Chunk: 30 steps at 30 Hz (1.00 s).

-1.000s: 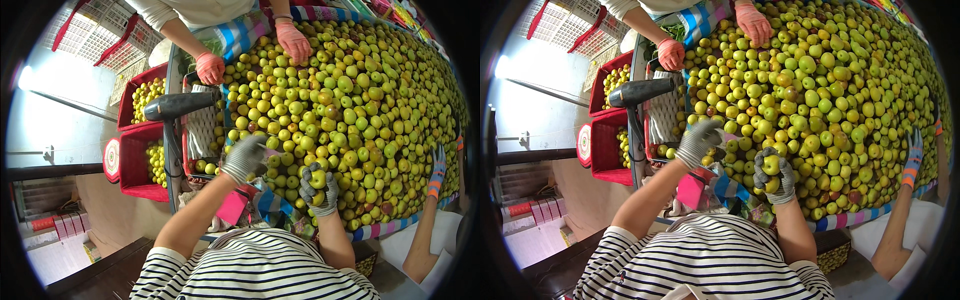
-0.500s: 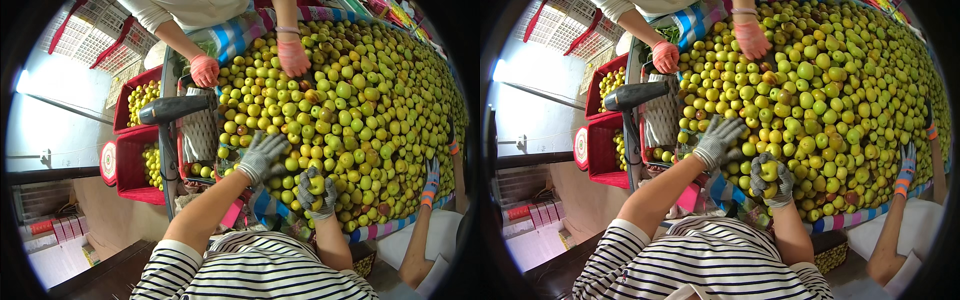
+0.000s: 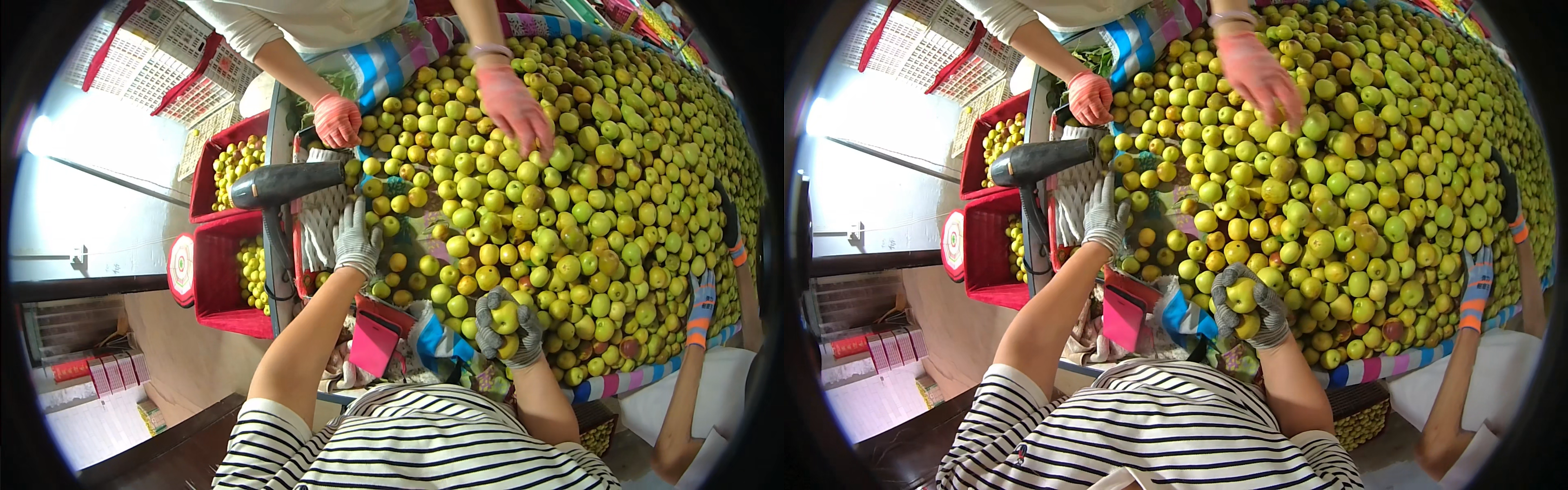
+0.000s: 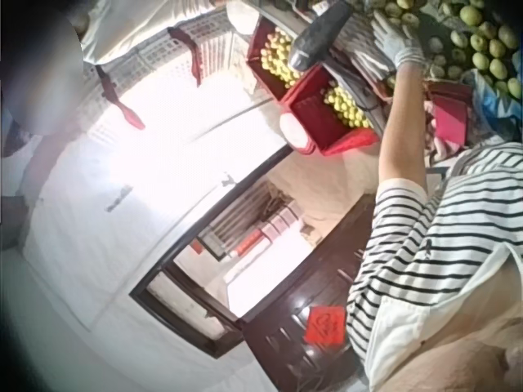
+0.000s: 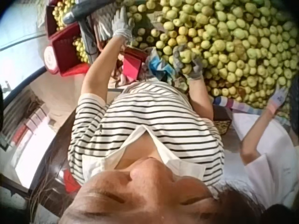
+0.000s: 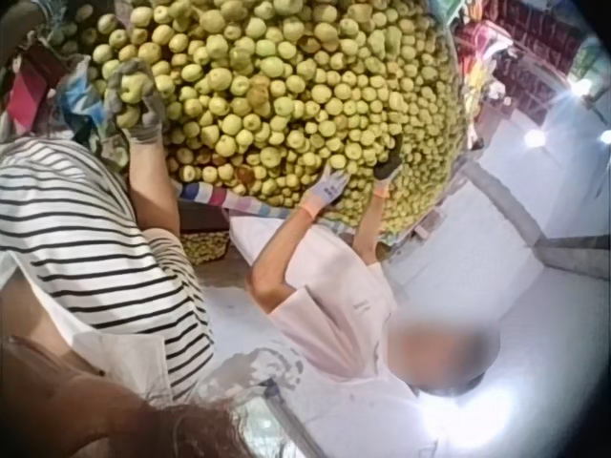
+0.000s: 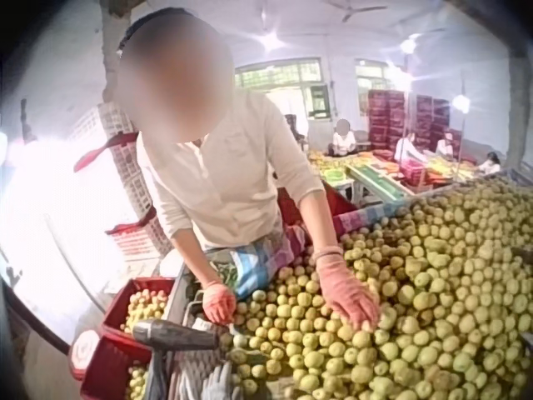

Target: The person picks green plums from a large pile on a table and places them into red bins. They wear gloves and handle the fruit one by one, occasionally moving aside leaves or debris. The task continues throughout the clip with consistent hand movements.

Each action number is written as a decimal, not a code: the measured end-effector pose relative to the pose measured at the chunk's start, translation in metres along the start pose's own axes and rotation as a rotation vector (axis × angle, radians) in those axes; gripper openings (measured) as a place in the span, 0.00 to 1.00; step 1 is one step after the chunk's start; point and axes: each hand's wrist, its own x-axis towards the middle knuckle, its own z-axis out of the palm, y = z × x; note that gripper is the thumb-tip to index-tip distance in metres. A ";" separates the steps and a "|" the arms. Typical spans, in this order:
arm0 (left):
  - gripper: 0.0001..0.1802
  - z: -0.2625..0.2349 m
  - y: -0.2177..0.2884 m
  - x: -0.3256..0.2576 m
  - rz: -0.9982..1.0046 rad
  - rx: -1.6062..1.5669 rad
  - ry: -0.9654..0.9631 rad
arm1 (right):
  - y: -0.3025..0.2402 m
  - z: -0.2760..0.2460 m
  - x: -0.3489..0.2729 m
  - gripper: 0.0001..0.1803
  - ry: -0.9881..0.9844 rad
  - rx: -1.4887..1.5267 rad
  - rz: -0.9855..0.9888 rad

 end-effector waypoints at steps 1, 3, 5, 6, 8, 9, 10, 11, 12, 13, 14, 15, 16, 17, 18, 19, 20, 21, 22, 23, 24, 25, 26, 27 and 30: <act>0.38 -0.004 0.014 0.004 0.115 -0.021 0.116 | 0.000 0.000 0.001 0.26 -0.015 0.009 0.008; 0.40 -0.028 0.075 0.010 0.275 -0.099 0.092 | -0.001 0.000 0.003 0.26 -0.024 0.002 -0.001; 0.40 -0.013 0.114 0.005 0.435 -0.109 0.015 | 0.000 0.002 0.004 0.26 -0.018 -0.014 -0.004; 0.42 -0.017 0.144 0.004 0.515 -0.176 -0.095 | -0.001 0.004 0.004 0.26 -0.006 -0.010 -0.005; 0.46 0.002 0.169 -0.010 0.716 -0.238 -0.172 | -0.002 0.002 0.004 0.26 -0.018 -0.019 0.035; 0.46 0.018 0.176 -0.015 0.768 -0.275 -0.200 | 0.000 0.002 0.003 0.26 -0.013 -0.021 0.044; 0.45 0.023 0.182 -0.014 0.804 -0.229 -0.181 | 0.002 0.004 0.000 0.29 0.041 -0.038 0.054; 0.45 0.026 0.185 -0.011 0.840 -0.183 -0.161 | 0.001 0.008 0.001 0.29 0.030 -0.053 0.074; 0.44 0.030 0.185 -0.003 0.840 -0.195 -0.185 | 0.000 0.011 0.001 0.29 0.057 -0.044 0.117; 0.44 0.029 0.185 0.007 0.869 -0.205 -0.171 | 0.000 0.012 -0.001 0.29 0.093 -0.029 0.158; 0.43 0.025 0.184 0.017 0.865 -0.148 -0.180 | -0.001 0.013 0.001 0.29 0.035 -0.078 0.167; 0.42 0.023 0.183 0.027 0.861 -0.090 -0.189 | 0.000 0.014 0.001 0.29 0.031 -0.075 0.169; 0.41 0.023 0.180 0.036 0.809 -0.178 -0.139 | 0.003 0.015 0.001 0.29 0.026 -0.070 0.178; 0.39 0.019 0.178 0.048 0.731 -0.216 -0.129 | 0.003 0.014 0.000 0.29 0.022 -0.070 0.180; 0.38 0.017 0.173 0.058 0.678 -0.114 -0.101 | 0.004 0.010 0.000 0.28 0.003 -0.120 0.204; 0.38 0.014 0.159 0.066 0.669 -0.150 -0.065 | 0.003 0.009 0.000 0.28 0.017 -0.108 0.213; 0.38 0.013 0.145 0.067 0.671 -0.106 0.000 | 0.004 0.009 0.000 0.28 0.030 -0.095 0.219; 0.36 0.016 0.136 0.071 0.571 -0.102 0.004 | 0.004 0.009 -0.001 0.28 0.043 -0.083 0.226; 0.36 0.016 0.120 0.069 0.539 -0.063 0.004 | 0.003 0.014 -0.002 0.28 0.073 -0.061 0.225; 0.36 0.019 0.107 0.070 0.522 -0.026 0.008 | 0.003 0.013 0.000 0.28 0.077 -0.072 0.207; 0.35 0.021 0.095 0.067 0.470 0.019 -0.012 | 0.003 0.011 0.000 0.29 0.081 -0.083 0.191; 0.35 0.019 0.086 0.062 0.413 0.061 -0.034 | 0.005 0.010 0.000 0.29 0.089 -0.093 0.178; 0.36 0.011 0.082 0.059 0.366 0.075 -0.084 | 0.002 0.016 0.001 0.29 0.143 -0.063 0.184; 0.34 0.011 0.073 0.058 0.389 0.042 -0.035 | 0.002 0.017 0.001 0.29 0.144 -0.061 0.166; 0.33 0.017 0.035 0.049 0.276 0.037 0.012 | 0.005 0.015 0.003 0.30 0.138 -0.063 0.140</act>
